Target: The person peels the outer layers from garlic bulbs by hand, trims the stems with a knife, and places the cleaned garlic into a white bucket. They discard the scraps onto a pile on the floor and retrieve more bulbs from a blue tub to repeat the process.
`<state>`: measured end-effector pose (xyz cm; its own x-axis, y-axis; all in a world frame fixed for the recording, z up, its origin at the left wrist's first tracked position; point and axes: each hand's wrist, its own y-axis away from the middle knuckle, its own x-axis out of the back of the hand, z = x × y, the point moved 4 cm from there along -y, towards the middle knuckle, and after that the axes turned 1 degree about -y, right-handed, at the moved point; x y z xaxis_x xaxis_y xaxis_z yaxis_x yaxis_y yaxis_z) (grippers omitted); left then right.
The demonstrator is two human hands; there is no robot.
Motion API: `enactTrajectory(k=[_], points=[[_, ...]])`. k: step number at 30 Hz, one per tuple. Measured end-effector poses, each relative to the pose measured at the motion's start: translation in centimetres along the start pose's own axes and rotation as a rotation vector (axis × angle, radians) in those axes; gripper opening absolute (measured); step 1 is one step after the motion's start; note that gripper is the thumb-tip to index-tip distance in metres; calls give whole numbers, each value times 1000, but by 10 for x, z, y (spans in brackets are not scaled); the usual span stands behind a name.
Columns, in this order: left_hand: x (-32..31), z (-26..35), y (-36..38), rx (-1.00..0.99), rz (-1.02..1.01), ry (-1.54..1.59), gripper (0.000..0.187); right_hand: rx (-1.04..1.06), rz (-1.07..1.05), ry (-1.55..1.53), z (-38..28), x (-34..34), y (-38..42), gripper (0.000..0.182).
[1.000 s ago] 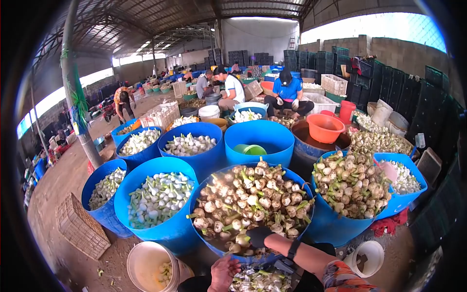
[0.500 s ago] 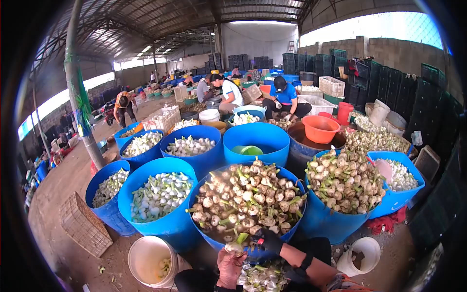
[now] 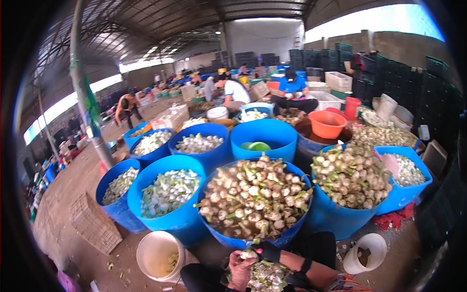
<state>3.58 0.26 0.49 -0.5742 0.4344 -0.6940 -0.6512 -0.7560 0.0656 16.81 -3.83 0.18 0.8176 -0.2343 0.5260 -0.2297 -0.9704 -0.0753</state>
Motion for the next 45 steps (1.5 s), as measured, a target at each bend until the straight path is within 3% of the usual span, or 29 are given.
enactTrajectory(k=[3, 4, 7, 9, 10, 12, 14, 16, 17, 18, 19, 20, 21, 23, 24, 25, 26, 27, 28, 30, 32, 34, 35, 36, 38, 40, 43, 45], points=[[5, -1, 3, 45, -45, 76, 45, 148, -88, 38, 7, -2, 3, 25], [9, -2, 2, 79, -35, 39, 43, -225, -144, -122, 11, 3, 9, 25], [15, 4, -1, 122, -20, 44, 32, -248, -172, -211, 16, -1, 22, 28], [22, -1, 0, 366, -119, 148, 28, -11, -69, 171, 17, -4, 28, 31], [27, -4, -1, 366, -112, 146, 28, -10, -75, 165, 17, -4, 31, 31], [31, -19, 2, 561, -166, 249, 40, 18, -68, 329, 18, 0, 36, 33], [16, -12, 6, 558, -130, 225, 44, 114, 7, 187, 42, -10, 34, 33], [10, -12, 9, 564, -83, 15, 44, -88, 61, -470, 29, -7, 39, 24], [5, -14, 10, 511, 7, -166, 53, -141, 160, -681, 62, -23, 34, 26], [6, -18, 10, 442, 52, -179, 46, -121, 230, -730, 51, -19, 39, 24], [-2, -16, 14, 235, 52, -309, 45, -75, 247, -694, 37, -17, 42, 23], [-10, -9, 17, 28, 51, -440, 50, -30, 263, -660, 26, -15, 43, 21], [-8, -6, 17, -1, 50, -462, 64, -39, 256, -668, 23, -14, 42, 21], [-6, 0, 20, 96, 38, -434, 55, -48, 212, -653, 19, -15, 46, 20], [-8, 2, 22, 180, 25, -412, 50, -52, 301, -641, 17, -15, 46, 21], [-1, -4, 20, 183, 42, -404, 38, 4, 363, -307, -2, -2, 47, 21], [-10, 5, 23, 222, -16, -362, 32, 99, 428, -339, 17, -7, 42, 19], [-9, 0, 20, 412, 10, -239, 40, 37, 471, -813, 17, -12, 42, 16], [-9, -4, 17, 653, -83, 61, 44, -16, 373, -829, 18, -9, 37, 13], [-12, -6, 15, 620, -131, 223, 49, 63, 381, -708, 7, 1, 45, 17], [-3, -10, 13, 549, -169, 105, 60, -74, 380, -1254, -2, -3, 48, 25], [-1, -10, 16, 473, 57, -21, 61, -27, 411, -1031, -13, 5, 51, 28], [-6, -3, 20, 329, 38, -64, 46, -79, 403, -831, -12, 6, 52, 28], [-4, -8, 21, 339, 38, -68, 46, -86, 410, -835, -13, 7, 53, 28], [-1, -5, 20, 18, 74, -408, 41, -54, 358, -651, -21, 5, 53, 26], [3, -4, 20, 72, 135, -324, 49, -36, 413, -612, -13, 2, 48, 24], [3, -3, 21, 238, 11, -127, 57, -140, 499, 47, -14, 16, 43, 24], [-5, -1, 28, 266, -115, 25, 54, -111, 493, 150, 13, 18, 35, 24]])
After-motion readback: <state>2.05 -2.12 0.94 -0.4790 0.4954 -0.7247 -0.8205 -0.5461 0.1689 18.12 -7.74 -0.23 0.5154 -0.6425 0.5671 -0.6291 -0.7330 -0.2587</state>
